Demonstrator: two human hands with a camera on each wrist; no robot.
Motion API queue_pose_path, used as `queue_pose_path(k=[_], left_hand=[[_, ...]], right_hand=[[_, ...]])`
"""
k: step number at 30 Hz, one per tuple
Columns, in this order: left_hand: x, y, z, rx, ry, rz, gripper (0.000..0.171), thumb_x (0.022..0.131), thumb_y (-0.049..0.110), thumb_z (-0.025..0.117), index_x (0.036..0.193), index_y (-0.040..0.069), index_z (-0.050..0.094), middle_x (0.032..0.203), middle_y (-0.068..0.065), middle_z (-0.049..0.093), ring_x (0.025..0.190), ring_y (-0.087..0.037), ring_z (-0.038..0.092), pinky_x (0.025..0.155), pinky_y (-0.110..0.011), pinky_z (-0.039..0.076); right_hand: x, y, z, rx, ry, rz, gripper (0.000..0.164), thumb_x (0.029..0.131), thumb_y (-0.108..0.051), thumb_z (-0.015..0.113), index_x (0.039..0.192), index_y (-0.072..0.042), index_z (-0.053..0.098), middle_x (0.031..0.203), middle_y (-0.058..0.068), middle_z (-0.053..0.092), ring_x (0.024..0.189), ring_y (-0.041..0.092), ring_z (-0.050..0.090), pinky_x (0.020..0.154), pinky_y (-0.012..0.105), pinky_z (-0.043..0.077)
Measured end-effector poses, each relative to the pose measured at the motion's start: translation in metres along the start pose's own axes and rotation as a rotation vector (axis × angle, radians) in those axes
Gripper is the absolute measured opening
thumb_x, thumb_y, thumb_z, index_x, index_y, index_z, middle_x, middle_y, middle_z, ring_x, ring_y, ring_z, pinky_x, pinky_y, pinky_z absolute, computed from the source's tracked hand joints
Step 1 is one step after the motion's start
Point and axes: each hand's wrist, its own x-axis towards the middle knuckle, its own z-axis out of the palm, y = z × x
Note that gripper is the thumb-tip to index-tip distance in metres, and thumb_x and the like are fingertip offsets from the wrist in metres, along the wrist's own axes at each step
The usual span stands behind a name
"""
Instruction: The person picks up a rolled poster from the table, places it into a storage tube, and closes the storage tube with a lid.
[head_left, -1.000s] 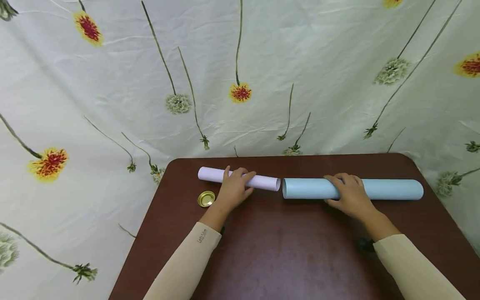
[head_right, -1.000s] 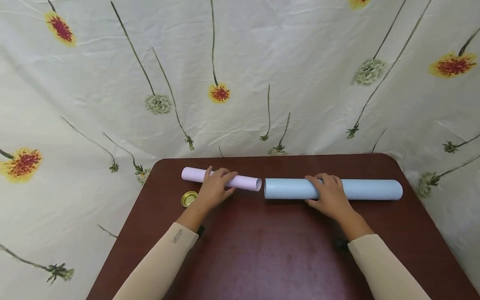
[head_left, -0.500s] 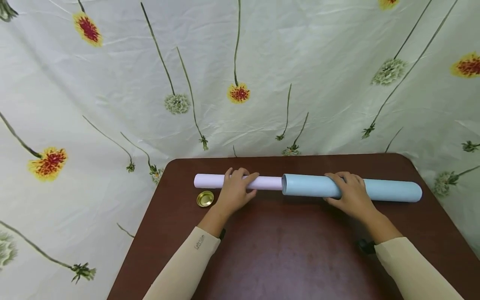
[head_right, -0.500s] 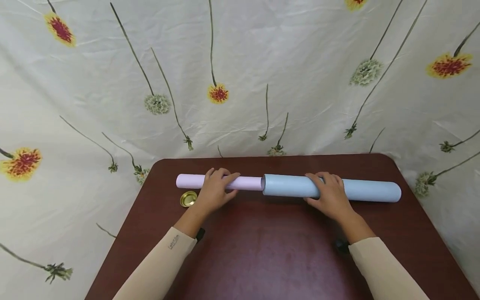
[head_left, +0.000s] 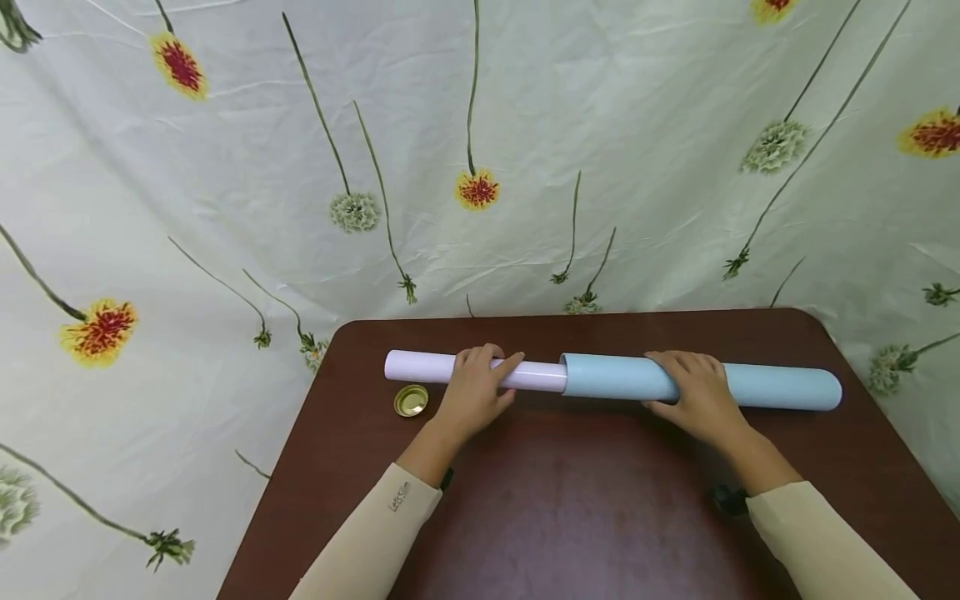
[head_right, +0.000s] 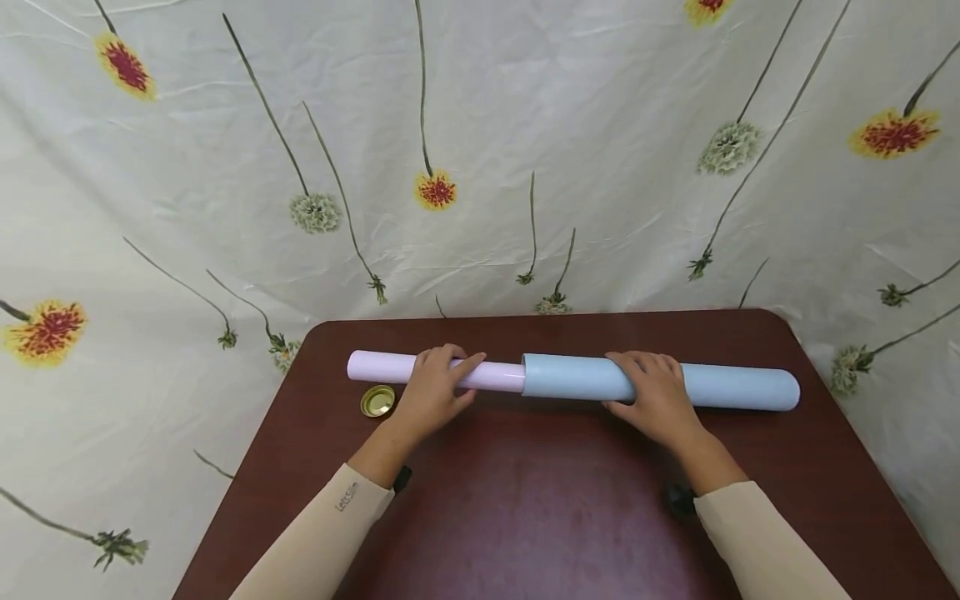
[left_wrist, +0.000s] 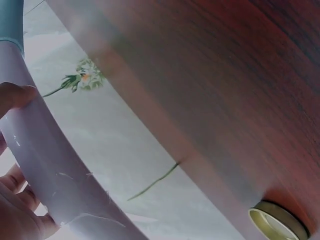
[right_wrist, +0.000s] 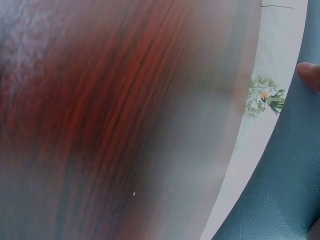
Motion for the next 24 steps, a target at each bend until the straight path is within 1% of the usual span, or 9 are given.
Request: queue_pose_path(k=[4, 8, 10, 13, 17, 19, 24], left_hand=[[-0.0006, 0.0023, -0.0003, 0.012, 0.008, 0.015, 0.058, 0.083, 0.019, 0.079, 0.139, 0.020, 0.062, 0.118, -0.010, 0.061, 0.112, -0.032, 0.059, 0.101, -0.052, 0.041], [-0.0014, 0.0043, 0.0009, 0.026, 0.014, 0.028, 0.061, 0.082, 0.012, 0.075, 0.141, 0.019, 0.061, 0.119, -0.009, 0.062, 0.113, -0.033, 0.059, 0.101, -0.052, 0.042], [-0.0021, 0.0053, 0.0010, 0.019, 0.006, 0.025, 0.063, 0.082, 0.010, 0.075, 0.142, 0.019, 0.059, 0.120, -0.009, 0.063, 0.115, -0.033, 0.059, 0.102, -0.052, 0.043], [-0.0036, 0.0061, 0.0017, 0.013, 0.002, 0.018, 0.060, 0.082, 0.010, 0.075, 0.140, 0.016, 0.059, 0.123, -0.007, 0.064, 0.117, -0.030, 0.059, 0.102, -0.051, 0.043], [-0.0054, 0.0067, 0.0015, -0.013, 0.015, 0.021, 0.052, 0.081, 0.010, 0.075, 0.131, 0.011, 0.061, 0.125, -0.006, 0.065, 0.119, -0.028, 0.059, 0.102, -0.050, 0.044], [-0.0058, 0.0071, 0.0012, -0.020, 0.024, 0.029, 0.049, 0.082, 0.011, 0.076, 0.129, 0.011, 0.062, 0.125, -0.006, 0.065, 0.120, -0.026, 0.059, 0.102, -0.049, 0.044], [-0.0052, 0.0102, -0.0023, -0.026, 0.027, 0.045, 0.049, 0.083, 0.012, 0.077, 0.129, 0.015, 0.063, 0.123, -0.005, 0.065, 0.120, -0.025, 0.059, 0.102, -0.050, 0.044]], right_hand=[[-0.0003, -0.0022, 0.0009, 0.001, -0.001, 0.000, 0.079, 0.074, -0.026, 0.090, 0.142, -0.015, 0.053, 0.130, 0.018, 0.061, 0.121, 0.044, 0.051, 0.105, 0.065, 0.028], [-0.0007, -0.0038, 0.0009, -0.001, 0.000, 0.001, 0.079, 0.073, -0.025, 0.090, 0.143, -0.015, 0.053, 0.130, 0.018, 0.061, 0.121, 0.043, 0.051, 0.105, 0.065, 0.028], [-0.0008, -0.0044, 0.0010, -0.001, 0.002, 0.002, 0.079, 0.073, -0.025, 0.091, 0.143, -0.015, 0.053, 0.130, 0.018, 0.061, 0.120, 0.043, 0.051, 0.105, 0.065, 0.028], [-0.0007, -0.0054, 0.0015, 0.001, 0.000, 0.003, 0.080, 0.073, -0.024, 0.091, 0.143, -0.015, 0.053, 0.129, 0.018, 0.061, 0.120, 0.043, 0.052, 0.105, 0.065, 0.028], [-0.0008, -0.0068, 0.0017, 0.006, -0.007, 0.004, 0.080, 0.073, -0.024, 0.090, 0.143, -0.015, 0.053, 0.129, 0.018, 0.061, 0.120, 0.043, 0.052, 0.105, 0.065, 0.027], [-0.0009, -0.0076, 0.0015, 0.008, -0.011, 0.006, 0.080, 0.073, -0.024, 0.090, 0.143, -0.015, 0.053, 0.129, 0.018, 0.061, 0.120, 0.043, 0.052, 0.105, 0.066, 0.027], [-0.0003, -0.0097, 0.0014, 0.011, -0.019, 0.009, 0.080, 0.074, -0.025, 0.090, 0.143, -0.014, 0.053, 0.130, 0.019, 0.061, 0.121, 0.043, 0.051, 0.106, 0.066, 0.027]])
